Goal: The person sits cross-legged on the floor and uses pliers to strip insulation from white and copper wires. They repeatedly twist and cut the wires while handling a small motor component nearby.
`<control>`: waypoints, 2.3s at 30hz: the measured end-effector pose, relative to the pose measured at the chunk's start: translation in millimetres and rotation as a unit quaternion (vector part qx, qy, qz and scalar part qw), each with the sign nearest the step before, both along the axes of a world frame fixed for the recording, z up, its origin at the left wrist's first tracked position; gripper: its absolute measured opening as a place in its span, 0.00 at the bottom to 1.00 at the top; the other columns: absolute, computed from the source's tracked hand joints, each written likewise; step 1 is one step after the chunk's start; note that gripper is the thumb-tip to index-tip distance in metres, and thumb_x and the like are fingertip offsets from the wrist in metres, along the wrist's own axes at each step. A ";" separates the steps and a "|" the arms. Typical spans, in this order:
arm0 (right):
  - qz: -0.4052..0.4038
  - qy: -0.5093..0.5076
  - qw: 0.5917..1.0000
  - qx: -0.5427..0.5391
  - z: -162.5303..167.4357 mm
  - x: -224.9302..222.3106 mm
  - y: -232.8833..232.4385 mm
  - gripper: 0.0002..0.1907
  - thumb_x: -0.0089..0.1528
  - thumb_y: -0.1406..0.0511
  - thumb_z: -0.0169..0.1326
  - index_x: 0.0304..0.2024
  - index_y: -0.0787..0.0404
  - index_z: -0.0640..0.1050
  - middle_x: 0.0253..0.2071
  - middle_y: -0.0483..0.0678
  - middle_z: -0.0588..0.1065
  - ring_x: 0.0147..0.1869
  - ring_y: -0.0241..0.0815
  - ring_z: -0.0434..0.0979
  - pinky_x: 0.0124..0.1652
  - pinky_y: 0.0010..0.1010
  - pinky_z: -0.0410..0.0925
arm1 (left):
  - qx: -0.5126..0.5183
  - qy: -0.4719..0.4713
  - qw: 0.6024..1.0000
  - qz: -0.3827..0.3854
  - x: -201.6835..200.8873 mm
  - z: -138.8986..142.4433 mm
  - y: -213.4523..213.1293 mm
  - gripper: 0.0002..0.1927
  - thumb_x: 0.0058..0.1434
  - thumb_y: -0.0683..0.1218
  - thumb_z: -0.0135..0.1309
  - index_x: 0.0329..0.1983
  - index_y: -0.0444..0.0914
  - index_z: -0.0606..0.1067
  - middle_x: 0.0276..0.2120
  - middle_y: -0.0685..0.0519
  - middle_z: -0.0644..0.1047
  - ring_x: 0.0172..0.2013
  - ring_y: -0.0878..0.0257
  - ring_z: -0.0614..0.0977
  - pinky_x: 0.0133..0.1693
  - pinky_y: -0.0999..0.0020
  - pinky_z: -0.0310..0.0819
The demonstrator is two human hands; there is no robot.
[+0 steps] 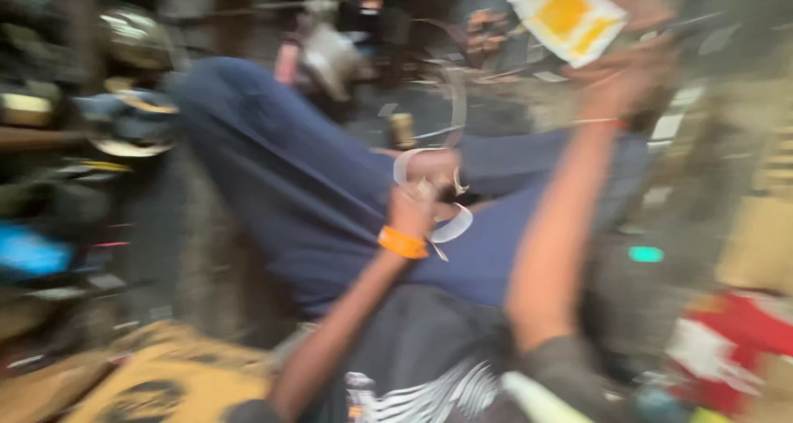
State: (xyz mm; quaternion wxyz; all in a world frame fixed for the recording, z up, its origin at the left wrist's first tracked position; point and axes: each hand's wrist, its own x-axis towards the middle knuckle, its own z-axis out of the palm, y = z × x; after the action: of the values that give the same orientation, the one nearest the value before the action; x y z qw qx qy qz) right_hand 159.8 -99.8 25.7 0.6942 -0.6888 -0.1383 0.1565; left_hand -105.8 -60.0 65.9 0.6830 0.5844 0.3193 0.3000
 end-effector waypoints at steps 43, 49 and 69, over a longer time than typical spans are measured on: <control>0.381 0.057 0.918 -0.099 35.3 -86.1 -4.8 0.12 0.71 0.64 0.53 0.36 0.66 0.80 0.34 0.43 0.79 0.34 0.29 0.76 0.36 0.21 0.69 | 0.217 0.177 0.960 0.004 45.3 -40.6 101.8 0.22 0.60 0.45 0.64 0.19 0.32 0.66 0.17 0.41 0.65 0.19 0.45 0.65 0.23 0.56 0.61; 0.341 -0.070 0.926 -0.147 38.1 -88.7 -2.4 0.16 0.71 0.64 0.55 0.29 0.65 0.77 0.26 0.42 0.74 0.27 0.29 0.72 0.36 0.21 0.65 | -0.175 -0.027 0.973 -0.148 35.4 -46.4 109.5 0.20 0.63 0.43 0.57 0.21 0.40 0.61 0.16 0.58 0.59 0.16 0.71 0.58 0.19 0.66 0.49; 0.215 0.066 0.973 0.045 15.1 -101.5 2.0 0.23 0.73 0.63 0.51 0.22 0.60 0.67 0.20 0.39 0.63 0.21 0.27 0.57 0.25 0.23 0.50 | -0.429 -0.111 0.895 -0.049 88.7 -77.8 82.5 0.16 0.67 0.45 0.54 0.22 0.43 0.67 0.15 0.63 0.61 0.12 0.73 0.60 0.14 0.72 0.49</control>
State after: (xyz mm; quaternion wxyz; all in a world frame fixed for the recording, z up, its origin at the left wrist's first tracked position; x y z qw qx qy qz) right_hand 58.3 -97.7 40.8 0.6821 -0.5992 -0.2440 0.3408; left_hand -17.1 22.5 -11.9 0.9124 0.2122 0.3100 0.1626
